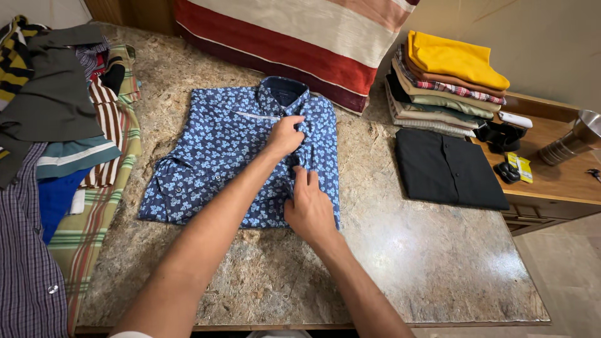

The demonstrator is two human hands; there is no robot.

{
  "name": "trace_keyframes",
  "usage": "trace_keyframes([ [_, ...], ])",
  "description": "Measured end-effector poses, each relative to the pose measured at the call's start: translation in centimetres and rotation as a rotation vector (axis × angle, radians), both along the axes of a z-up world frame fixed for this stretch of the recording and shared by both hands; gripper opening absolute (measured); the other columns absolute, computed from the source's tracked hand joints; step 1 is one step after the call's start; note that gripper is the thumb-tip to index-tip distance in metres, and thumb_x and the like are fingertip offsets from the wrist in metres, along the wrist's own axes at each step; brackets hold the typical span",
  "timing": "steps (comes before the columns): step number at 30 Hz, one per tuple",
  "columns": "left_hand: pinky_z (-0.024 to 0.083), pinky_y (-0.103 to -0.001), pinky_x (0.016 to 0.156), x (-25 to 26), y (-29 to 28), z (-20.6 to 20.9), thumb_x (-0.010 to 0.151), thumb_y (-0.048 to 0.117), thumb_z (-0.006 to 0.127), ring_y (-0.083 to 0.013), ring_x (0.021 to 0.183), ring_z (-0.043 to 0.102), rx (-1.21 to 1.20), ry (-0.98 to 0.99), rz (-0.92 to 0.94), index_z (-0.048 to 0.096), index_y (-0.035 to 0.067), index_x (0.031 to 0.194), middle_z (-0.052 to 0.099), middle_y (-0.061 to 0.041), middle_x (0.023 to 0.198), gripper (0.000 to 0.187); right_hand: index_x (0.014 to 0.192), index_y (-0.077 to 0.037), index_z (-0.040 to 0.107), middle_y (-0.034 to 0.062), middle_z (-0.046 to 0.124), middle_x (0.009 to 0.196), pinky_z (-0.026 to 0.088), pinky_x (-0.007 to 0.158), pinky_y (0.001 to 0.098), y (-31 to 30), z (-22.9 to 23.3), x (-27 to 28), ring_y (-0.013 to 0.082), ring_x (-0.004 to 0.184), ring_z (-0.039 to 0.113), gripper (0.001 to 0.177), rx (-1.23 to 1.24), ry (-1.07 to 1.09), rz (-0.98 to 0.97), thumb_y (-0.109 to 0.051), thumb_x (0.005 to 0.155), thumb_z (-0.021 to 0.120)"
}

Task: The person picks up a shirt, spreads it flat on a table, aligns the sleeves and body, and then folds the sides and bottom to form a neat rectangle.

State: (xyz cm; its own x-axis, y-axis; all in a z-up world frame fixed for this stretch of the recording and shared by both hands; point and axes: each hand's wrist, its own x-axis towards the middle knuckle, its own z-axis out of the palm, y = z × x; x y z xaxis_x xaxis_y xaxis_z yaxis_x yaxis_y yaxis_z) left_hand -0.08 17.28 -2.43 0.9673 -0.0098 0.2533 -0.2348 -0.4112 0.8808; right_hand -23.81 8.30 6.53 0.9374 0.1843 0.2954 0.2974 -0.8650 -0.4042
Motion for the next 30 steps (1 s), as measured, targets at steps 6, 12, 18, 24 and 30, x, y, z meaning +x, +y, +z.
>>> trace_keyframes([
  [6, 0.051, -0.039, 0.101, -0.3, 0.2, 0.3, 0.074, 0.006, 0.067, -0.0333, 0.113, 0.067, 0.055, -0.293, 0.071, 0.072, -0.001, 0.121, 0.071, -0.024, 0.120, 0.048, 0.136, -0.005, 0.047, 0.0230, 0.056, 0.111, 0.054, 0.072, 0.0530, 0.2, 1.2, -0.6, 0.0440, 0.079, 0.066, 0.058, 0.136, -0.077, 0.079, -0.003, 0.080, 0.063],
  [12, 0.046, -0.046, 0.105, -3.2, 0.8, 4.1, 0.080, 0.000, 0.062, -0.0396, 0.128, 0.055, 0.459, -0.243, 0.108, 0.068, 0.001, 0.127, 0.051, -0.028, 0.147, 0.048, 0.122, -0.006, 0.067, 0.0123, 0.071, 0.110, 0.056, 0.072, 0.0353, -2.2, 1.7, 0.9, 0.0223, 0.077, 0.071, 0.038, 0.222, 0.048, 0.182, -0.032, 0.095, 0.069],
  [18, 0.023, -0.049, 0.125, -1.3, -2.9, 5.2, 0.100, 0.024, 0.050, -0.0354, 0.152, 0.032, 0.657, -0.351, -0.200, 0.062, 0.009, 0.137, 0.044, -0.016, 0.158, 0.042, 0.132, 0.002, 0.061, 0.0205, 0.063, 0.136, 0.048, 0.107, 0.0467, -4.2, -1.4, 4.5, 0.0360, 0.126, 0.059, 0.054, -0.013, -0.264, 0.057, -0.042, 0.100, 0.060],
  [24, 0.004, -0.054, 0.125, -0.2, -4.2, 4.2, 0.097, 0.068, 0.034, -0.0303, 0.156, 0.011, 0.997, -0.078, -0.364, 0.026, 0.028, 0.160, 0.017, -0.006, 0.170, 0.075, 0.155, 0.002, 0.034, 0.0314, 0.034, 0.160, 0.020, 0.125, 0.0543, -4.3, -3.5, 3.9, 0.0439, 0.154, 0.026, 0.091, -0.227, -0.107, 0.123, -0.070, 0.100, 0.032],
  [30, 0.005, -0.053, 0.126, -0.5, -3.6, 3.9, 0.093, 0.077, 0.034, -0.0391, 0.156, 0.012, 0.936, -0.129, -0.329, 0.025, 0.035, 0.162, 0.017, -0.010, 0.170, 0.082, 0.159, -0.016, 0.037, 0.0370, 0.028, 0.158, 0.015, 0.120, 0.0559, -4.5, -2.4, 2.6, 0.0500, 0.148, 0.022, 0.084, -0.436, -0.127, 0.175, -0.072, 0.097, 0.036],
])
